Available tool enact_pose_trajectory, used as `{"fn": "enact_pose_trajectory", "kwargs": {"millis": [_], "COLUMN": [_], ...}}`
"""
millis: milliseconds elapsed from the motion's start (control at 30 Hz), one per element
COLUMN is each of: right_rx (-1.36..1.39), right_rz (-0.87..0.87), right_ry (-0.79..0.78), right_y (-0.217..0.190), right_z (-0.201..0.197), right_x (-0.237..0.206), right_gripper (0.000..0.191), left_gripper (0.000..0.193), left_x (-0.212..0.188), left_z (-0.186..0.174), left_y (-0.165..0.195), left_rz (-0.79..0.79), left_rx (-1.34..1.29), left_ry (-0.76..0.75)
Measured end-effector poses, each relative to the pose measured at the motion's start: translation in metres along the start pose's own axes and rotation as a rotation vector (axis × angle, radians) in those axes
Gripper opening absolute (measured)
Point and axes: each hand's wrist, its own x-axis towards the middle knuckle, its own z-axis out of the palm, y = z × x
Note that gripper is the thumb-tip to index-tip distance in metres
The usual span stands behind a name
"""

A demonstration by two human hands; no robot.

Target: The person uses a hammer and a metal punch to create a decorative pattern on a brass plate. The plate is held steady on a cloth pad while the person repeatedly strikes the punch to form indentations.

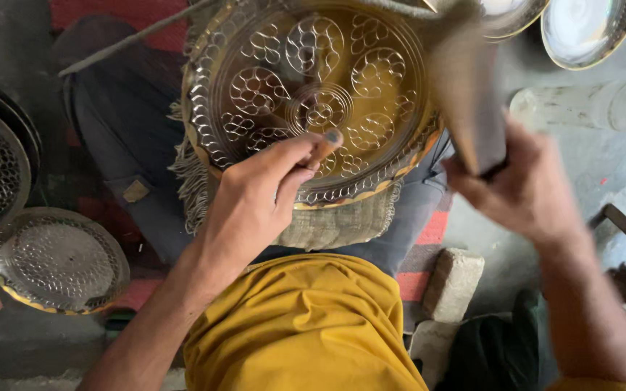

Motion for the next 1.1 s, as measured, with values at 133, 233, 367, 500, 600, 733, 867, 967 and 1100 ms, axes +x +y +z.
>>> {"fn": "enact_pose_trajectory", "kwargs": {"millis": [133,233,367,500,600,733,867,967,1100], "right_rx": [-0.271,-0.539,-0.347,-0.792,-0.666,-0.668,-0.973,-0.921,-0.891], "right_rz": [-0.111,-0.153,-0.301,-0.302,-0.378,-0.391,-0.311,-0.369,-0.457], "right_ry": [0.129,-0.063,0.078,-0.104,-0.046,-0.086,-0.177,-0.147,-0.115], "right_y": [-0.03,-0.048,-0.066,-0.08,-0.09,-0.104,-0.115,-0.122,-0.133], "right_z": [-0.027,-0.03,-0.035,-0.043,-0.046,-0.047,-0.049,-0.053,-0.055], "right_x": [0.017,0.032,0.042,0.054,0.063,0.067,0.067,0.071,0.08], "right_gripper": [0.039,0.038,0.044,0.032,0.036,0.031,0.028,0.031,0.04], "left_gripper": [0.035,0.033,0.034,0.028,0.031,0.032,0.035,0.038,0.041], "left_x": [0.006,0.005,0.0,-0.009,-0.015,-0.021,-0.022,-0.02,-0.021], "left_z": [-0.002,-0.001,0.011,0.021,0.029,0.034,0.034,0.036,0.037], "left_y": [0.005,0.009,0.014,0.017,0.019,0.018,0.015,0.012,0.009], "left_rz": [-0.024,-0.027,-0.123,-0.155,-0.221,-0.222,-0.179,-0.127,-0.118], "left_rx": [0.037,0.026,0.009,-0.033,-0.045,-0.109,-0.135,-0.156,-0.169], "left_ry": [-0.015,0.015,0.124,0.279,0.345,0.393,0.385,0.369,0.37]}}
